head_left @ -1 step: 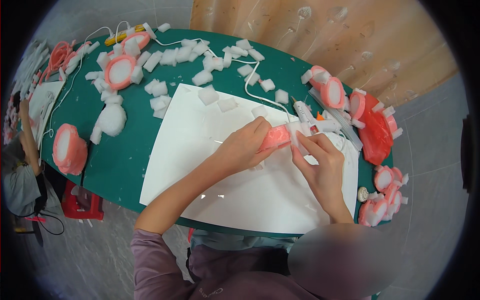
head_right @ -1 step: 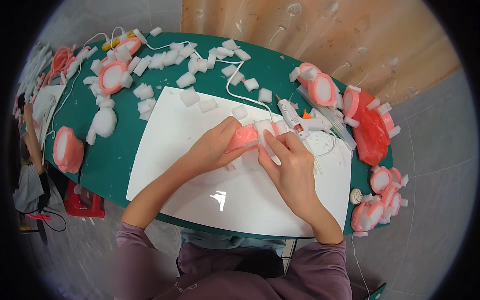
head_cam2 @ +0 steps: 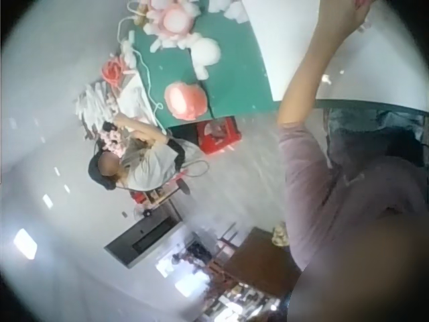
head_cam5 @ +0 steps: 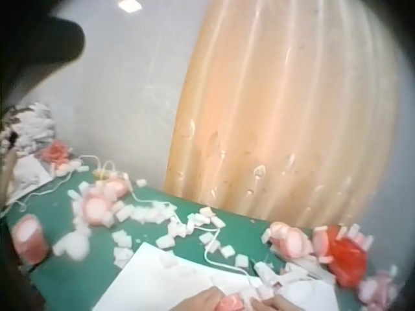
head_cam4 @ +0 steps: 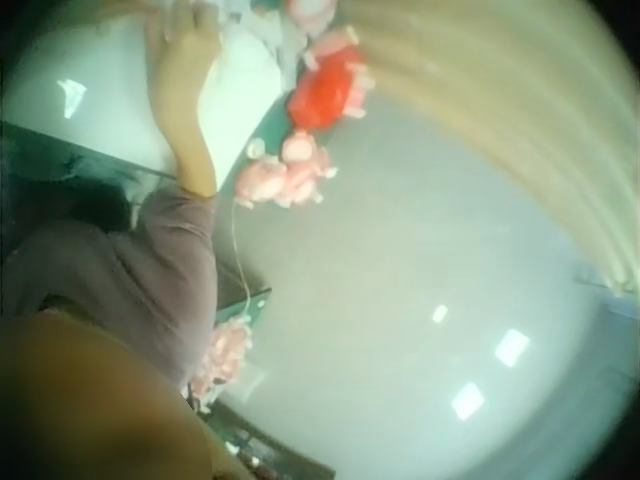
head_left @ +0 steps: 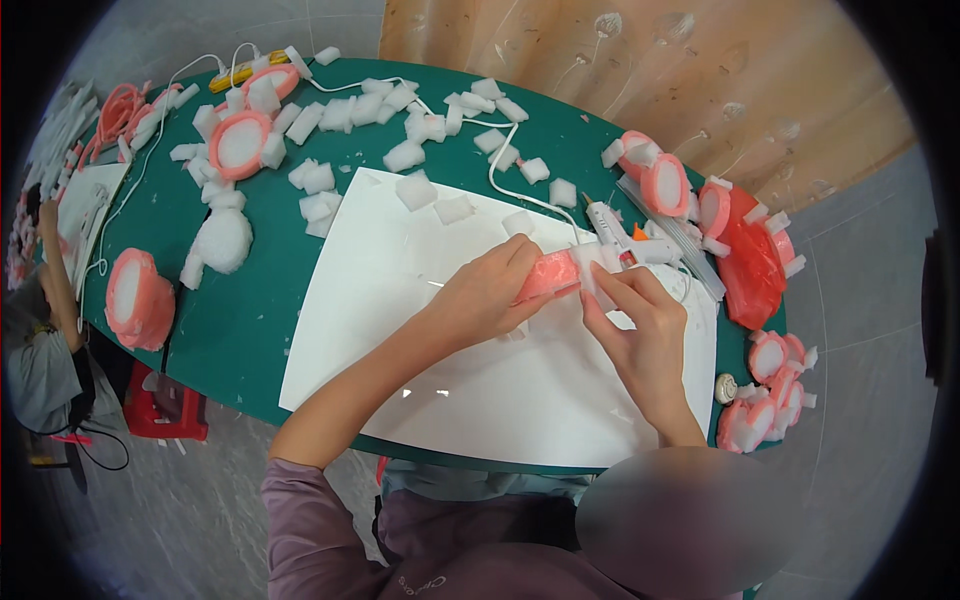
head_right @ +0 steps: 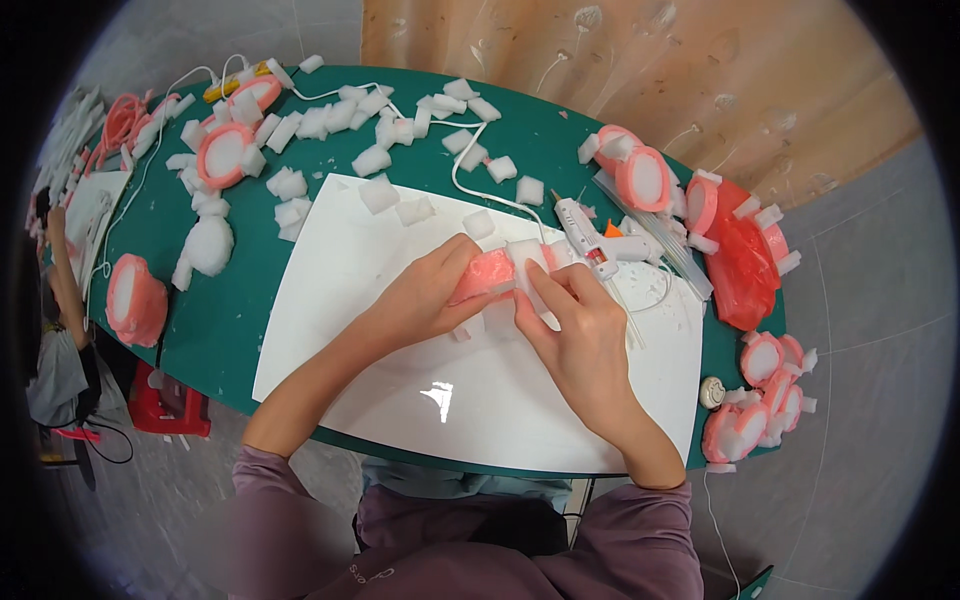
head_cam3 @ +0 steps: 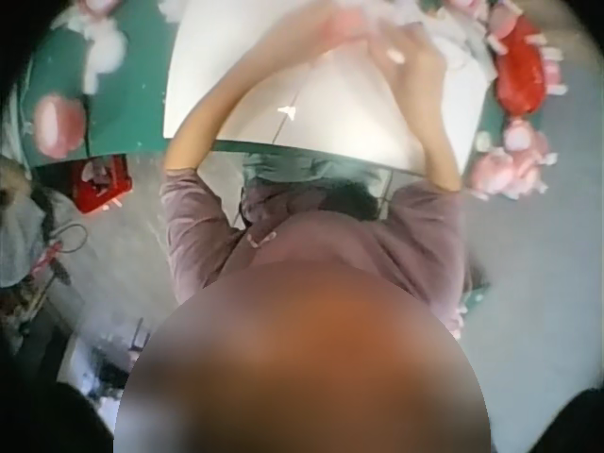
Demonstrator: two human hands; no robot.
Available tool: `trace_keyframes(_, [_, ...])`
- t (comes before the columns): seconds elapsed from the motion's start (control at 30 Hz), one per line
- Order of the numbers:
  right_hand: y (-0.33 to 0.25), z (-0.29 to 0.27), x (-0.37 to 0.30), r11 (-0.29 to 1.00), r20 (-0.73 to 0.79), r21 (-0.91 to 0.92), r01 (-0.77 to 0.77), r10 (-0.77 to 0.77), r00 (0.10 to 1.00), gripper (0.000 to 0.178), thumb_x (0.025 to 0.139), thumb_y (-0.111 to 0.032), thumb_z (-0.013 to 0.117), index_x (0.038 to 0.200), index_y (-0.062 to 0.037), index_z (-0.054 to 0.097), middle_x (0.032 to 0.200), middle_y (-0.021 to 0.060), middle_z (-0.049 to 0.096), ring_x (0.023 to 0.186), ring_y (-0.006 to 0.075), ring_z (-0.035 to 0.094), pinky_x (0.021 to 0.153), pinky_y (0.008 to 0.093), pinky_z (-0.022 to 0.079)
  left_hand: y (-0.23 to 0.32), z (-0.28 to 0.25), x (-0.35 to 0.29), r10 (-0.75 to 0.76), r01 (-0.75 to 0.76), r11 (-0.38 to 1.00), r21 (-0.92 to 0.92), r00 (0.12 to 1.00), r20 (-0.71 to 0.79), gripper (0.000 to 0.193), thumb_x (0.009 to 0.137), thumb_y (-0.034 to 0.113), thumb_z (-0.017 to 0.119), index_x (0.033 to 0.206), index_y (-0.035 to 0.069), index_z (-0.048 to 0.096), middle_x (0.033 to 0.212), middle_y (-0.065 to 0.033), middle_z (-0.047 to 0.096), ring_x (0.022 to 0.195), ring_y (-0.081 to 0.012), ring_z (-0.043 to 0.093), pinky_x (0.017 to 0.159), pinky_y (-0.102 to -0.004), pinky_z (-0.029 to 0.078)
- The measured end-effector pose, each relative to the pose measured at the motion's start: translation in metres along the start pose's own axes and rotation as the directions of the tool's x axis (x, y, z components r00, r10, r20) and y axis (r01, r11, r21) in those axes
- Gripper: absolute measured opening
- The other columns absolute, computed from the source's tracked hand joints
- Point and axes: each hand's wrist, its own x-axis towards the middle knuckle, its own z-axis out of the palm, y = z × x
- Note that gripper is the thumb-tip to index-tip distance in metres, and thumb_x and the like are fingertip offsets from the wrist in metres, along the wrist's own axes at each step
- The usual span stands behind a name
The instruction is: Assembling pink and white plastic/foam components using a hot glue gun.
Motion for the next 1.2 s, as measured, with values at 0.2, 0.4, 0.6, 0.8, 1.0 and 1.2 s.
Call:
trace_keyframes(0.2, [0.001,0.0,0.003,1.0,0.034,0.006,-0.012,0.012,0.999,0.027,0.068,-0.005,0.066,0.093,0.0019,0.06,0.072,0.0102,0.051,0.055,0.0208,0.052,0.05,0.0294,0.042,-0.001,-0.001,0.001,0.004,-0.004,1.0,-0.004,1.0,0.008,0.031,0.073,0.021,0.062,0.082,-0.002,0.043,0.08,-0.015,0.048,0.069,-0.0295,0.052,0.057,-0.0347,0.044])
trace_keyframes(0.4, [-0.002,0.002,0.003,1.0,0.023,0.016,-0.009,0.008,1.0,0.027,0.068,-0.005,0.065,0.093,0.0025,0.06,0.072,0.0102,0.049,0.055,0.0208,0.051,0.049,0.0295,0.042,0.001,0.002,0.002,0.085,-0.097,0.993,-0.062,0.981,-0.174,0.042,0.074,0.02,0.061,0.108,0.0,0.045,0.079,-0.0134,0.048,0.067,-0.029,0.052,0.058,-0.034,0.045])
trace_keyframes(0.6, [-0.004,0.0,0.005,0.997,0.073,0.081,-0.009,0.003,0.997,0.032,0.068,-0.005,0.065,0.098,0.0026,0.057,0.078,0.0113,0.049,0.06,0.0211,0.052,0.051,0.0293,0.043,0.012,-0.012,0.003,-0.043,0.046,0.998,-0.042,0.996,0.072,0.055,0.072,0.015,0.064,0.122,0.017,0.042,0.081,-0.0103,0.05,0.068,-0.0246,0.054,0.061,-0.0313,0.046])
trace_keyframes(0.8, [-0.001,-0.005,0.004,0.994,0.111,0.095,0.044,-0.054,0.992,0.037,0.067,-0.006,0.066,0.102,0.0015,0.055,0.083,0.0115,0.05,0.065,0.0218,0.053,0.054,0.0284,0.044,0.016,-0.014,0.004,-0.085,0.091,0.992,-0.086,0.994,0.075,0.05,0.072,0.012,0.062,0.119,0.019,0.046,0.08,-0.009,0.05,0.067,-0.0219,0.054,0.057,-0.0286,0.045])
trace_keyframes(1.0, [0.006,-0.006,-0.003,0.991,0.077,0.134,0.022,-0.033,0.996,0.035,0.067,-0.007,0.067,0.1,0.0006,0.057,0.088,0.0112,0.055,0.07,0.0227,0.056,0.057,0.0273,0.045,0.013,-0.012,0.006,-0.033,0.037,0.991,-0.132,0.999,0.039,0.049,0.072,0.011,0.062,0.118,0.019,0.047,0.079,-0.0093,0.05,0.067,-0.0237,0.054,0.059,-0.0305,0.046])
trace_keyframes(1.2, [0.053,-0.034,0.006,0.99,-0.074,0.142,0.012,-0.002,0.997,0.028,0.068,0.002,0.06,0.096,-0.0015,0.059,0.086,0.0112,0.059,0.068,0.0239,0.056,0.061,0.027,0.046,0.009,-0.017,0.004,-0.093,0.104,0.984,-0.146,0.993,0.079,0.046,0.072,0.01,0.061,0.116,0.018,0.049,0.08,-0.0098,0.05,0.071,-0.0254,0.054,0.064,-0.0318,0.045])
